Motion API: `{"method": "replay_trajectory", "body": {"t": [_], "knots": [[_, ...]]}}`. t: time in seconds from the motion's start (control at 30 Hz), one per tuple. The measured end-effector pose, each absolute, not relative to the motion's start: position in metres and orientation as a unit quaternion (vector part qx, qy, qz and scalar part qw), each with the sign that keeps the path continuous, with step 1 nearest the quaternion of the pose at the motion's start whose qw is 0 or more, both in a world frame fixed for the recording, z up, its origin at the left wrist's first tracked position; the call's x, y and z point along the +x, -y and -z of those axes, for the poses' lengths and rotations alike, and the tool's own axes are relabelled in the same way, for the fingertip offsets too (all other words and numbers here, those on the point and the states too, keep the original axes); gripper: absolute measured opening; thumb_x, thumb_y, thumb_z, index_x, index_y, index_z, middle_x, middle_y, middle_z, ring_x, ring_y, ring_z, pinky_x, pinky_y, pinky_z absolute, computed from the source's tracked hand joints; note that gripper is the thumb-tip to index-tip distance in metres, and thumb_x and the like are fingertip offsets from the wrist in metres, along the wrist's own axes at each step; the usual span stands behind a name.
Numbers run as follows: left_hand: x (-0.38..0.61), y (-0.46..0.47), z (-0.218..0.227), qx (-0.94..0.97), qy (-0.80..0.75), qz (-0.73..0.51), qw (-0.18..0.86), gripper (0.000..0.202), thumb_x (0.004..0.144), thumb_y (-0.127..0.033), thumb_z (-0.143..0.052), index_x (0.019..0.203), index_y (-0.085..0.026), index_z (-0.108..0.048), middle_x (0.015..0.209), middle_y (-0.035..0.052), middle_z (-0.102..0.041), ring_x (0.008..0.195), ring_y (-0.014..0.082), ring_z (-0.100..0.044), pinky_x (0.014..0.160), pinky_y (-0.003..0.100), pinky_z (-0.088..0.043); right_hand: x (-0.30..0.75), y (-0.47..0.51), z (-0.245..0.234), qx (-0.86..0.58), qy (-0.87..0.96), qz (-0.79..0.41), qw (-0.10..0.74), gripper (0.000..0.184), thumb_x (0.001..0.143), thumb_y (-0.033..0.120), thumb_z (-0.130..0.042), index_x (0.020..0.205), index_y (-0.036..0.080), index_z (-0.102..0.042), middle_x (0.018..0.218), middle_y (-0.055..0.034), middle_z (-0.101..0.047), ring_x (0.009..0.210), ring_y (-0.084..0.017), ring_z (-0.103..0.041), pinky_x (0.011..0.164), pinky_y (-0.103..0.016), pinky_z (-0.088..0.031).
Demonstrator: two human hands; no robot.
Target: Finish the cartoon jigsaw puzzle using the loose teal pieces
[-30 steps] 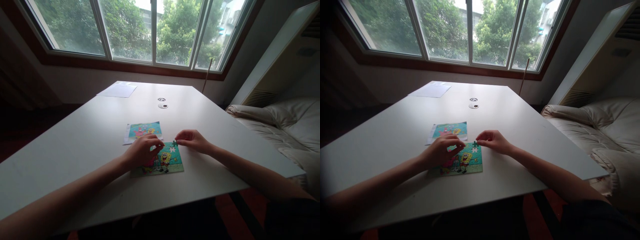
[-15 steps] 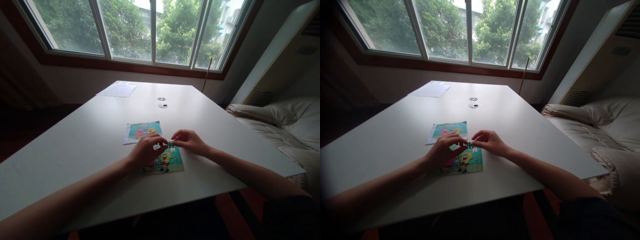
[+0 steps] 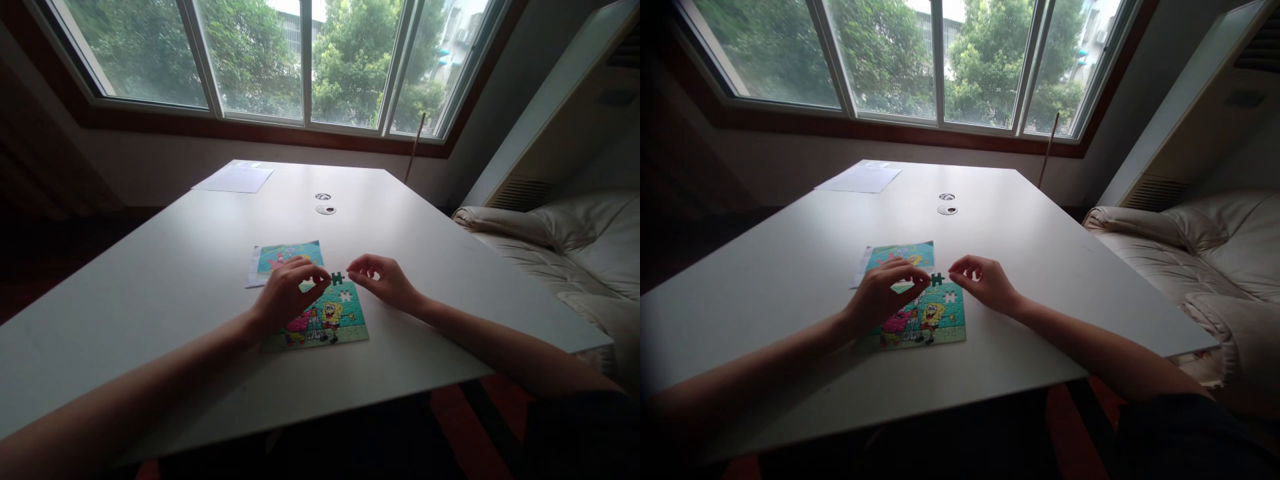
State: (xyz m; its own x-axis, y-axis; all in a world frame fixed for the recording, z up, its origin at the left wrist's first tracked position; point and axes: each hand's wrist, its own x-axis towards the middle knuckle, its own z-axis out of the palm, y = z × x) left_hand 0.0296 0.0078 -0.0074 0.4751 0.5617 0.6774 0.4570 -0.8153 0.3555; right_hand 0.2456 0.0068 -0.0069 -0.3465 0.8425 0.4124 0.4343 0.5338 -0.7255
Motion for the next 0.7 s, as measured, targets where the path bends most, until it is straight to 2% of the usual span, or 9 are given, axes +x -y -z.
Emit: {"method": "replay_trajectory", "body": {"t": [0.17,0.47,0.7], "knots": [[0.0300,-0.0067,0.0059,0.856,-0.296,-0.420,0.059,0.010,0.082,-0.021,-0.056,0.075,-0.018,-0.064,0.064,-0.0012,-0.059,0.064,0.0115,-0.053,0.063,0.026,-0.042,0.2444,-0.0017,0.0059,-0.389,0.803,-0.204,0.403,0.015,0.078,0.030,-0.062,0.084,0.017,-0.065,0.075,-0.0022,-0.066,0.060,-0.009,-0.054,0.056,-0.023,-0.043],[0.0300,-0.0074,0.0064,0.861,-0.294,-0.409,0.064,0.012,0.083,-0.023,-0.055,0.076,-0.018,-0.063,0.066,-0.0009,-0.060,0.064,0.0118,-0.053,0.063,0.026,-0.042,0.2434,-0.0002,0.0050,-0.365,0.818,-0.185,0.405,0.011,0.078,0.027,-0.063,0.081,0.017,-0.065,0.071,-0.0019,-0.065,0.060,-0.009,-0.054,0.056,-0.023,-0.042],[0.0306,-0.0051,0.0031,0.837,-0.354,-0.392,0.143,0.013,0.080,-0.028,-0.058,0.079,-0.017,-0.065,0.068,0.0001,-0.061,0.062,0.0109,-0.051,0.057,0.024,-0.040,0.2420,0.0012,0.0047,-0.363,0.811,-0.163,0.429,0.007,0.078,0.024,-0.060,0.078,0.017,-0.063,0.071,-0.0011,-0.063,0.060,-0.009,-0.053,0.057,-0.023,-0.043]]}}
